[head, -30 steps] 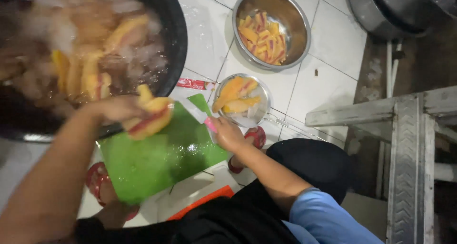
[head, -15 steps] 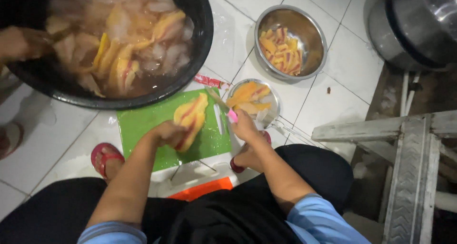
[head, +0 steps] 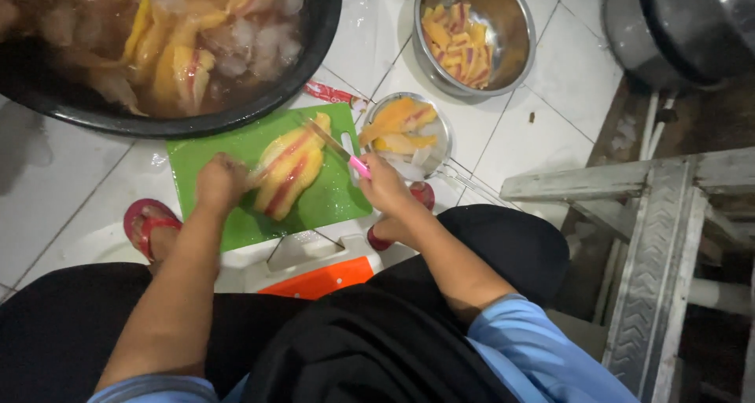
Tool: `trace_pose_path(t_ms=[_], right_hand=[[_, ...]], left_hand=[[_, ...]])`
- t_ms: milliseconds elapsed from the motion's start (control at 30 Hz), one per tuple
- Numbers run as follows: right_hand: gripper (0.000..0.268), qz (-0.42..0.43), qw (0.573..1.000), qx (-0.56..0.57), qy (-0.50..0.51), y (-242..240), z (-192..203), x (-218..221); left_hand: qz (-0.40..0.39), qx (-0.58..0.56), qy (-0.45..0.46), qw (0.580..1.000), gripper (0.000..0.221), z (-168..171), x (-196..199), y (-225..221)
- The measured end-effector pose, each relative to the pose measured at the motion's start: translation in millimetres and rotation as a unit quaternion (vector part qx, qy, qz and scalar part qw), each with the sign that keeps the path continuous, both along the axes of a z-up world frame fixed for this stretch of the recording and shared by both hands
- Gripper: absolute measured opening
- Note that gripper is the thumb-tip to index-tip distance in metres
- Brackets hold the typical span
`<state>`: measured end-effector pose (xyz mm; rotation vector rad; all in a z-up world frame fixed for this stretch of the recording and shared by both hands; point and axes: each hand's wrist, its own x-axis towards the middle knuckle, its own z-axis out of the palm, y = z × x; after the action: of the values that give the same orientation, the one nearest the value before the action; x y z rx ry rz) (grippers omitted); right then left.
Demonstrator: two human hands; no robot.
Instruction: Slicing fruit pieces on a cutting board after retrieving them from a large basin of ice water using a skimmer and hands.
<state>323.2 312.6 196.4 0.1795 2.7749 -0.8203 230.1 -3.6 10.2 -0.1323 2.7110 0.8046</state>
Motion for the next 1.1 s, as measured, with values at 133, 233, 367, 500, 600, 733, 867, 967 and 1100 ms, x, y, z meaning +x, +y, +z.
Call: trace_pose_path(t_ms=[133,233,367,500,600,733,867,967,1100], right_hand=[[0.031,0.017,0.999,-0.009,0.039,1.8,1.0,6.0],[0.031,0.001,1.000,-0.004,-0.007,0.9,8.8,4.9],[0.032,-0.014,1.000,0.005,-0.021,4.8,10.5,5.5],[0.030,-0.020,0.999,0.011,-0.027,2.5,22.6,8.0],[0.032,-0.008,1.000,0.012,-0.019,10.1,15.7,8.1],[0.032,-0.010,1.000,0.007,-0.018,7.4,19.2,7.5],[0.033,-0.014,1.000,0.011,-0.021,9.4,10.1,5.5],[0.034,-0.016,0.999,0.010,-0.031,4.5,17.5,6.2],[0.034,-0.026,0.998,0.006,-0.057,2.1,30.9,9.2]], left_hand=[[-0.076,-0.097,-0.003,0.992,0.043,142.0,52.2,56.1],[-0.145,-0.132,-0.063,0.979,0.061,183.0,72.0,75.5],[-0.115,-0.144,-0.071,0.980,0.058,173.6,78.5,77.5],[-0.081,-0.097,-0.164,0.978,0.070,177.2,75.5,71.7],[-0.121,-0.133,-0.107,0.978,0.046,175.1,68.1,81.6],[-0.164,-0.041,-0.019,0.985,0.047,138.4,60.1,97.4],[-0.151,0.119,-0.047,0.980,0.027,106.7,51.1,105.0],[-0.133,0.179,-0.075,0.972,0.037,89.3,48.6,106.4],[-0.151,0.088,-0.093,0.980,0.063,91.3,53.6,100.5]])
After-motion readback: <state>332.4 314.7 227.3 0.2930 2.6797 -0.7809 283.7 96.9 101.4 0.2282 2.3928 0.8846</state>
